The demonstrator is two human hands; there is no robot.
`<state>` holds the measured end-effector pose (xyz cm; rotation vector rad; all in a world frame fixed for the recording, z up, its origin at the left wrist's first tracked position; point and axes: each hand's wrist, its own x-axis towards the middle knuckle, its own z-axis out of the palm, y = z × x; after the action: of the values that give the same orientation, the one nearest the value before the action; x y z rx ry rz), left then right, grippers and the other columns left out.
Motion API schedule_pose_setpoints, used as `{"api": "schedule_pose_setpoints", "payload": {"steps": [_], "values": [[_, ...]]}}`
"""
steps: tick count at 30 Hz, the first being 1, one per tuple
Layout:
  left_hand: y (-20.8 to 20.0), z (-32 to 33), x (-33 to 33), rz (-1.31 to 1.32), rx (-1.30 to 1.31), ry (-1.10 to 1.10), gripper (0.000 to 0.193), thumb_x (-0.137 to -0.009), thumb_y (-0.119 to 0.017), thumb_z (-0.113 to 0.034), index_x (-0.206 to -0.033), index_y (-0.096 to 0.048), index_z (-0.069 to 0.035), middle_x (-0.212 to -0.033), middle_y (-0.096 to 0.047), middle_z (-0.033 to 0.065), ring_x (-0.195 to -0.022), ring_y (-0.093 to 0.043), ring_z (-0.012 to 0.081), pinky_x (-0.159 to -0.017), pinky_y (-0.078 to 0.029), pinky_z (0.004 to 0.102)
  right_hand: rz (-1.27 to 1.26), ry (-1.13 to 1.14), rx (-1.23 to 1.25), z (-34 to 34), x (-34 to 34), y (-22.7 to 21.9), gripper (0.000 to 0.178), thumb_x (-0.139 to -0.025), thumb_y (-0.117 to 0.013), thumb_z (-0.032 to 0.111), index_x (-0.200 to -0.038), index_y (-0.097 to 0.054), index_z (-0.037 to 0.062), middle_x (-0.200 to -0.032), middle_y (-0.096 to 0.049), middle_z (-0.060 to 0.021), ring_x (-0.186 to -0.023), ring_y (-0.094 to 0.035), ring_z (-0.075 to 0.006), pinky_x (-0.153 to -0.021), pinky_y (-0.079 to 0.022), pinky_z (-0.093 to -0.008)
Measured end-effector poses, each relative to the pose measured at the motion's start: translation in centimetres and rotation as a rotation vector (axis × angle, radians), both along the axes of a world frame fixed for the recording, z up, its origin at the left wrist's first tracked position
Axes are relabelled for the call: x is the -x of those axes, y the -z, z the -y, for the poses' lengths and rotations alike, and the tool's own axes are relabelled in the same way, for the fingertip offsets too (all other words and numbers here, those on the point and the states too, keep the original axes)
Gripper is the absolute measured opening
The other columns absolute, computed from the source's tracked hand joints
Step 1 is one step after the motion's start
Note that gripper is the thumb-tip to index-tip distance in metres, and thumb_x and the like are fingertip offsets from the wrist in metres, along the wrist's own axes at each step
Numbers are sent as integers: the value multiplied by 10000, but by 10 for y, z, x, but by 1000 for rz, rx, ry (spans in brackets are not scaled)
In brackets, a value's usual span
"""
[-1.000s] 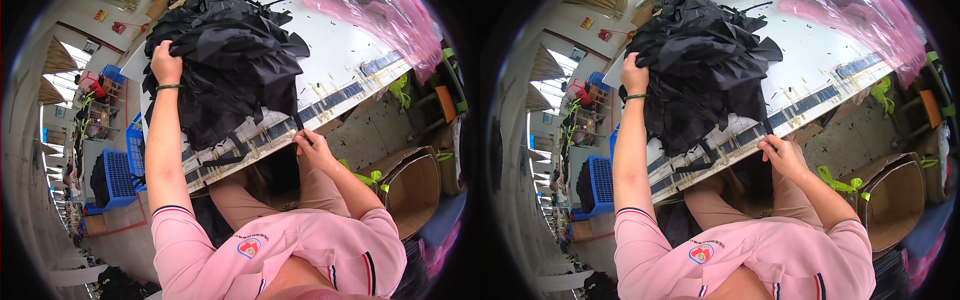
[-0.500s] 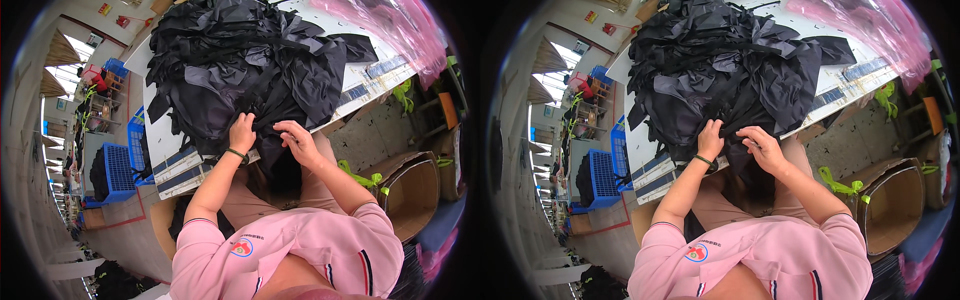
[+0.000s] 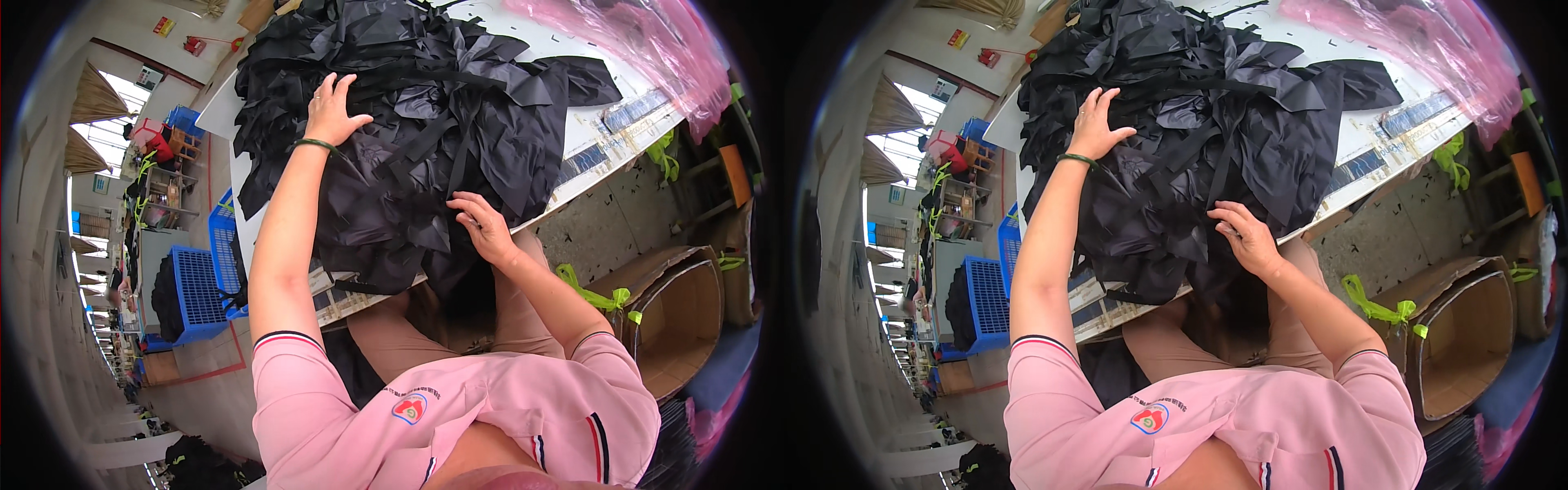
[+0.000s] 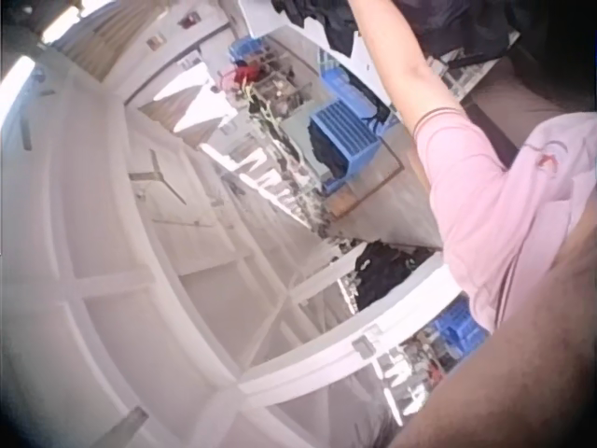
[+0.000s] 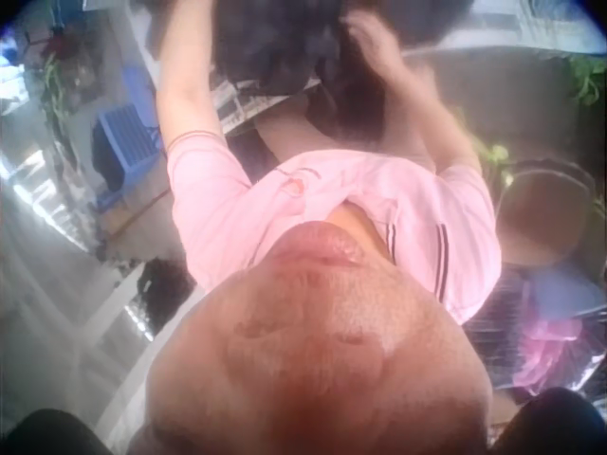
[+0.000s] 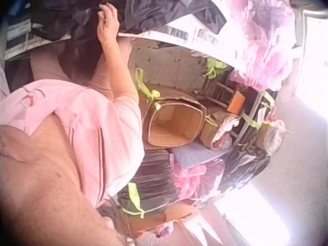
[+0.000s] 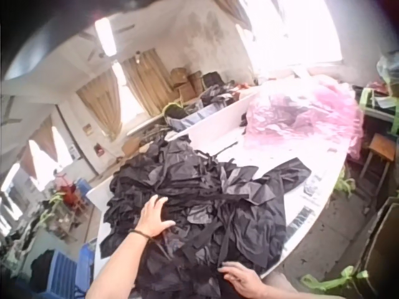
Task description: The person sits on the floor and uses scissors to trim the edges of black fabric pieces. They handle the fabric one piece at a time, cutting small sections and placing the finished items into a pile on the table.
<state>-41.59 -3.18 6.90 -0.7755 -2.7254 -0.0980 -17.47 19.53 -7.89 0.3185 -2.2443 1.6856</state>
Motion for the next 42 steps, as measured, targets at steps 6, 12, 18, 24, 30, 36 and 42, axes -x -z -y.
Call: {"api": "schedule_pose_setpoints", "payload": {"steps": [6, 12, 18, 24, 30, 36, 42], "values": [[10, -20, 94, 200, 533, -370, 1003, -714, -764, -148, -1482, -146, -338, -1566, -97, 119, -1437, -142, 327, -1096, -170, 630, 55, -80, 110, -7, 0, 5, 216, -895, -594, 63, -1111, -601, 80, -1199, -582, -120, -810, -643, -262, -735, -511, -302], [64, -14, 138, 204, 477, -284, 639, -835, -577, -45, -1390, -380, -292, -1340, -518, 64, -1214, -520, 276, -1005, -373, 581, 45, -90, 142, -11, 1, 12, 199, -893, -596, 56, -1093, -597, 53, -1174, -597, -127, -797, -634, -249, -709, -505, -296], [51, -6, 126, 130, 331, -129, 404, -802, -543, -90, -1188, -620, -182, -1039, -664, 149, -981, -626, 344, -862, -494, 441, 33, -82, 171, -7, 1, 14, 181, -894, -599, 56, -1075, -599, 43, -1134, -613, -132, -790, -632, -268, -689, -506, -295], [-55, -48, 10, 198, 402, 2, 454, -711, -558, -118, -1157, -626, -62, -1026, -654, 205, -973, -620, 364, -867, -491, 437, -54, -32, 141, -4, 1, 15, 167, -881, -605, 43, -1048, -592, 39, -1042, -613, -138, -787, -624, -302, -688, -501, -308], [-62, -51, -117, 364, 404, 62, 469, -705, -639, -174, -1137, -556, -10, -907, -635, 212, -900, -612, 388, -790, -491, 467, -143, 42, -1, -6, -5, 12, 155, -838, -627, 37, -985, -578, 36, -950, -601, -126, -794, -617, -338, -669, -498, -365], [43, -11, -195, 304, 60, 22, 795, -742, -727, -450, -1364, -424, -60, -1215, -480, 176, -1089, -495, 373, -945, -402, 457, -114, -77, -283, -9, -18, 14, 175, -778, -639, 45, -941, -576, 52, -915, -599, -119, -779, -599, -351, -662, -489, -424], [35, -6, -236, 289, 59, 122, 1043, -654, -746, -575, -1476, -257, -159, -1516, -168, 194, -1403, -142, 396, -1105, -125, 595, -14, -171, -588, -73, -64, -18, 245, -731, -590, 13, -960, -641, 82, -937, -631, -77, -983, -582, -274, -893, -444, -376]]}}
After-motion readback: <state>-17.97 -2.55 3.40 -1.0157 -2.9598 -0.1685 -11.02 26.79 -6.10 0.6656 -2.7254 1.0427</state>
